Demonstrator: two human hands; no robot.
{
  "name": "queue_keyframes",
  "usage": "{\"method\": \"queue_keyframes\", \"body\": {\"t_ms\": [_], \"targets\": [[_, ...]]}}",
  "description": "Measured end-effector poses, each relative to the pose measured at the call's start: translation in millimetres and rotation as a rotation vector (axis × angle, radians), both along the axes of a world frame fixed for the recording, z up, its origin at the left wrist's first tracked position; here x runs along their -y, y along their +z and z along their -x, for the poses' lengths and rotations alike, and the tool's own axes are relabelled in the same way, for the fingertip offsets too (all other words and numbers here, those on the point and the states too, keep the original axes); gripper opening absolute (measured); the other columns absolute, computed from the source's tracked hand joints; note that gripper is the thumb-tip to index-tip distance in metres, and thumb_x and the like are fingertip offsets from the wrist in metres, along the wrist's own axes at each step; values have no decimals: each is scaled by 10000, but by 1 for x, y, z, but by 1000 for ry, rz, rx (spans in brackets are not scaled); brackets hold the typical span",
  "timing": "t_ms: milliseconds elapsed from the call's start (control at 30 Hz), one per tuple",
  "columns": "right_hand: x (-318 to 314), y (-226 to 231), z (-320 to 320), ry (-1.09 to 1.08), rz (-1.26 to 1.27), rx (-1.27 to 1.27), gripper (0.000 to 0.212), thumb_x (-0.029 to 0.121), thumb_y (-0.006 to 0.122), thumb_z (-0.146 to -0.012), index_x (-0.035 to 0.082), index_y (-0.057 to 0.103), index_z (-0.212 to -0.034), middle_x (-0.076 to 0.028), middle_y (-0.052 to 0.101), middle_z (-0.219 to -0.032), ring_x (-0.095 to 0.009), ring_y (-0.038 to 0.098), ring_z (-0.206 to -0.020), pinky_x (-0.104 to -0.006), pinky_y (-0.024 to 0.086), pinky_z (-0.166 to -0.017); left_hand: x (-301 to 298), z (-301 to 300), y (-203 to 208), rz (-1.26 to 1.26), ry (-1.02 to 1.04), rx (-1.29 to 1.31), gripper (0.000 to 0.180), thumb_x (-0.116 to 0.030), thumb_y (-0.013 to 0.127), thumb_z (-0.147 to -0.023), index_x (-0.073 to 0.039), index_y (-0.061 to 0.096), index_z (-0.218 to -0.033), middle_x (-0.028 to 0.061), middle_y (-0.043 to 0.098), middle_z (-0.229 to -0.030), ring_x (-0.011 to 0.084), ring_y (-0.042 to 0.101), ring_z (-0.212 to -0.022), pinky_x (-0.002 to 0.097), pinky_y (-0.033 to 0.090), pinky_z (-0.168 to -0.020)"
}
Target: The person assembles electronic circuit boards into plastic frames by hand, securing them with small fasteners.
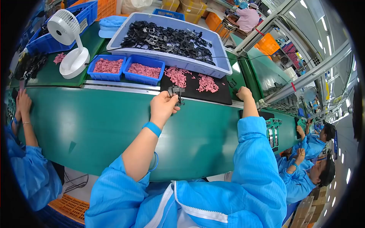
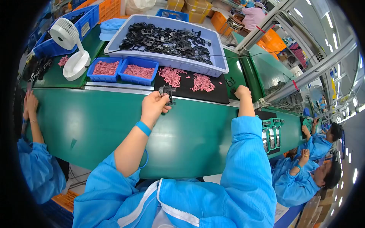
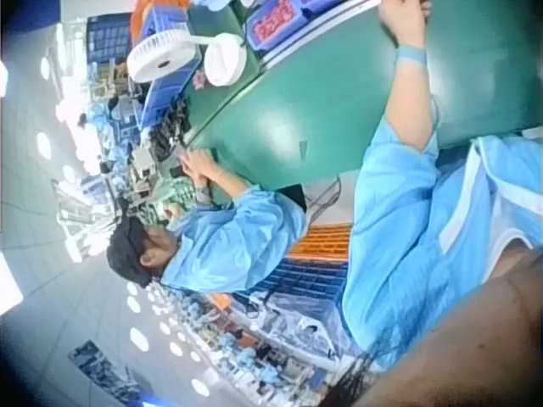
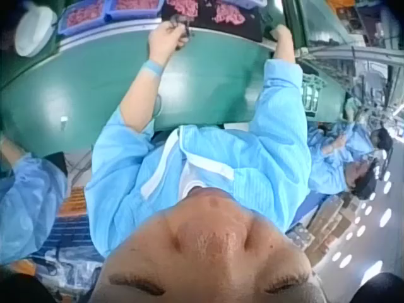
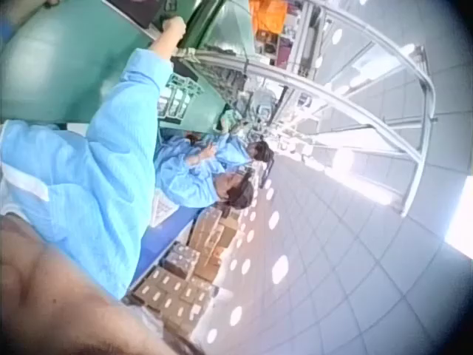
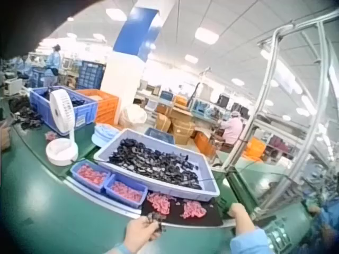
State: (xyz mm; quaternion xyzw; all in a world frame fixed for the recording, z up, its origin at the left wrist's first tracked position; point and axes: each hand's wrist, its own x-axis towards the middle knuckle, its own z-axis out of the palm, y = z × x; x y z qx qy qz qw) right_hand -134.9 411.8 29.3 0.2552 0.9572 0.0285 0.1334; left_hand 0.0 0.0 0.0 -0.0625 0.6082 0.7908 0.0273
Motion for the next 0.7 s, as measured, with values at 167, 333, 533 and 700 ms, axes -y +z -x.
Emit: {"method": "queue_keyframes", "body": {"t_ms": [167,333,533,700], "targets": [[-43,-15,-8,7,-125,-161,246,218,746,-753,68,677,-936,-154,677,-989,-325,639,-960,-414,506,-797,-14,1,6,-52,-71,9,158,-148,638,-886,-2,610,-938,68,665,-812,131,641,-616,225,485,-501],[1,-12,-8,-28,53,-9,412,264,684,-818,83,628,-1184,-141,588,-1275,-339,541,-1196,-500,394,-986,1,-5,-1,-23,-8,1,151,-128,641,-871,21,612,-878,87,675,-753,142,671,-606,240,509,-486],[-19,-4,-15,-76,20,-50,406,277,674,-821,74,634,-1170,-145,591,-1273,-344,542,-1196,-511,397,-975,-8,-3,2,-32,-40,-17,154,-133,648,-870,17,616,-866,85,679,-750,144,681,-621,240,512,-486],[62,26,-65,297,455,-489,280,285,664,-803,19,666,-887,-102,680,-806,-202,634,-704,-342,495,-628,-10,-4,5,-35,-35,-1,146,-123,647,-869,19,612,-859,91,682,-761,149,682,-623,240,517,-491]]}}
